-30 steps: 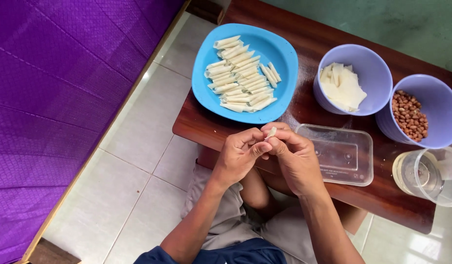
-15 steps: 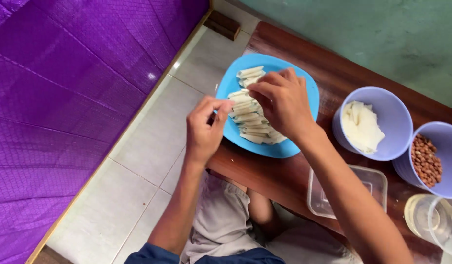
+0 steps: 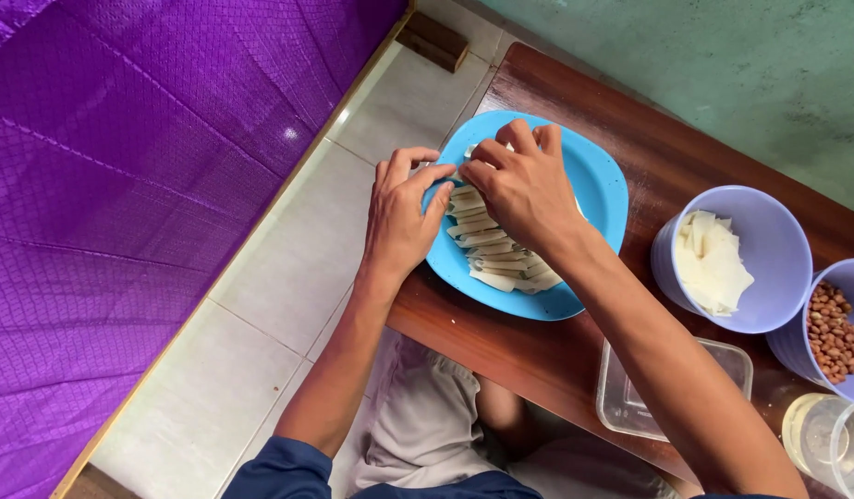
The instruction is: The person sits at a low table and repeatedly takes thin white wrappers, places a peanut inside, and rolls them into cylindrical shapes. The finished rolls are placed on a blue plate. The person occasionally separates stacked wrappers before continuing the rolling process.
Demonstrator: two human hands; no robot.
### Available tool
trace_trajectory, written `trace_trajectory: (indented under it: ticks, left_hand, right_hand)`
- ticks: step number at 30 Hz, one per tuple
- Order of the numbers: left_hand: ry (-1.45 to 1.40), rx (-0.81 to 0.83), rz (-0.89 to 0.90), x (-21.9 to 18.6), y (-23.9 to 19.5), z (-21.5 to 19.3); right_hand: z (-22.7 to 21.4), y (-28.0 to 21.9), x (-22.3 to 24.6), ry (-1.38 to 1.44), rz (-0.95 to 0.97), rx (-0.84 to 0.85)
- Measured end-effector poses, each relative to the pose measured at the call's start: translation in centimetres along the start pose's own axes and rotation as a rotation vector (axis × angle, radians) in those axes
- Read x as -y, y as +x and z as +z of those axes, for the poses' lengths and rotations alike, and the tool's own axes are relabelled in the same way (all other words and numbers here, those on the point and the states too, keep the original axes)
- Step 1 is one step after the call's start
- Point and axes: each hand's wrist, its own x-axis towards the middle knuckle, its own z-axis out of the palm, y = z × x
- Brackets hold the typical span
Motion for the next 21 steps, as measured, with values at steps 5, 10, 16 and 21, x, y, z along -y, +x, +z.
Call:
trace_trajectory:
  ticks: [5, 10, 16, 21]
  left_hand:
    - [0.023, 0.015, -0.024, 0.3, 0.0, 0.0]
    - [0.043, 0.023, -0.028, 0.2, 0.1, -0.1]
    - [0.059, 0.010, -0.027, 0.0, 0.2, 0.0]
    - [0.061, -0.045, 0.001, -1.5, 0.3, -0.8]
  right_hand:
    - [0.2, -0.3, -0.1, 0.028, 0.009, 0.104]
    - [-0.3, 0.0, -0.1, 0.052, 0.041, 0.188]
    - [-0.9, -0.3, -0.4, 0.068, 0.053, 0.169]
    - [-6.4, -0.5, -1.4, 0.168, 0.118, 0.040]
